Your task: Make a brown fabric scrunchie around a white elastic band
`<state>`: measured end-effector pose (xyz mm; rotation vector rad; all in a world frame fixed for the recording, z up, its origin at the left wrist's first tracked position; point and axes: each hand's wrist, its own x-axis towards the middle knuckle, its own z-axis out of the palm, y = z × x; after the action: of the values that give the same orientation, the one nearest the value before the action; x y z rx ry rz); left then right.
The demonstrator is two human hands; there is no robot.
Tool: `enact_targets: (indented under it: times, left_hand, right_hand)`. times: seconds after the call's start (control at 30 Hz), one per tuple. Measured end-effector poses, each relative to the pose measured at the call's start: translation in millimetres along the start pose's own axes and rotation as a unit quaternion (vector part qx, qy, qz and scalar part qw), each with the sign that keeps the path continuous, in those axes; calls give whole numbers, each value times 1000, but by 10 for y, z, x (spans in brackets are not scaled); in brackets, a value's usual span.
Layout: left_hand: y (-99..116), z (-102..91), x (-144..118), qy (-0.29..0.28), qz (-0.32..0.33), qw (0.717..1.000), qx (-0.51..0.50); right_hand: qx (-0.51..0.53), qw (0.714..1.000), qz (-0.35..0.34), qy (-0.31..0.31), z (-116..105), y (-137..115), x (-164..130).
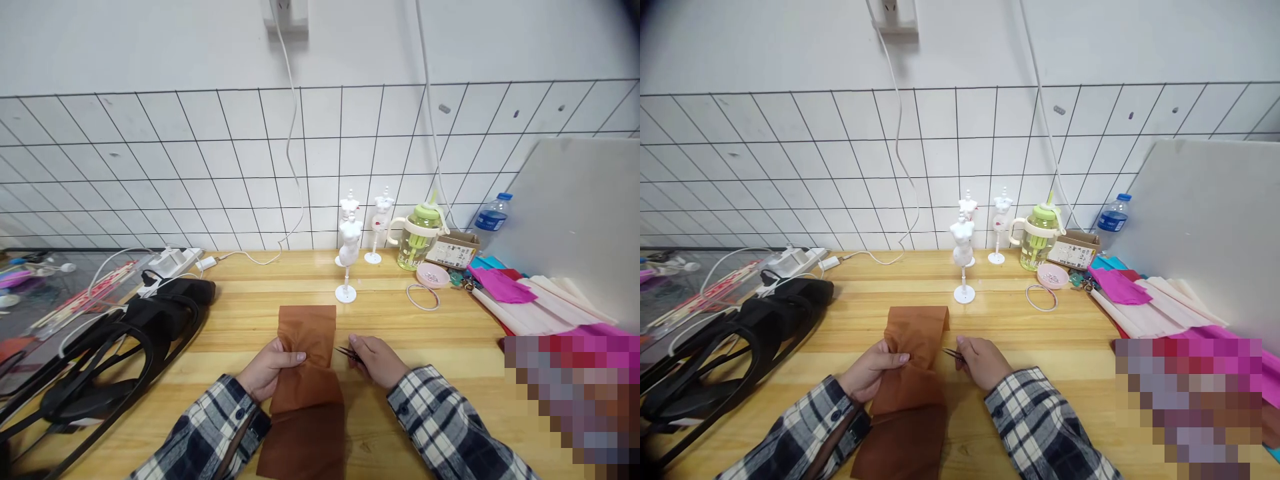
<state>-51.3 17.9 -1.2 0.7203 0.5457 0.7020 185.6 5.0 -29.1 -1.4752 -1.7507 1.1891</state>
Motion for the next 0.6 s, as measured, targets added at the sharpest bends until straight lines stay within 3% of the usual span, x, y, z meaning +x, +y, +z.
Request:
enact_targets:
  times: [0.17,0.6]
  left_hand:
    - [-33,-20,8,-32,-21,999,-3]
    - [-42,-38,22,8,-7,999,32]
  right_hand:
    - [33,999,-23,-24,12,-81,-12]
    - [127,990,20,-54,-7,-51,-10]
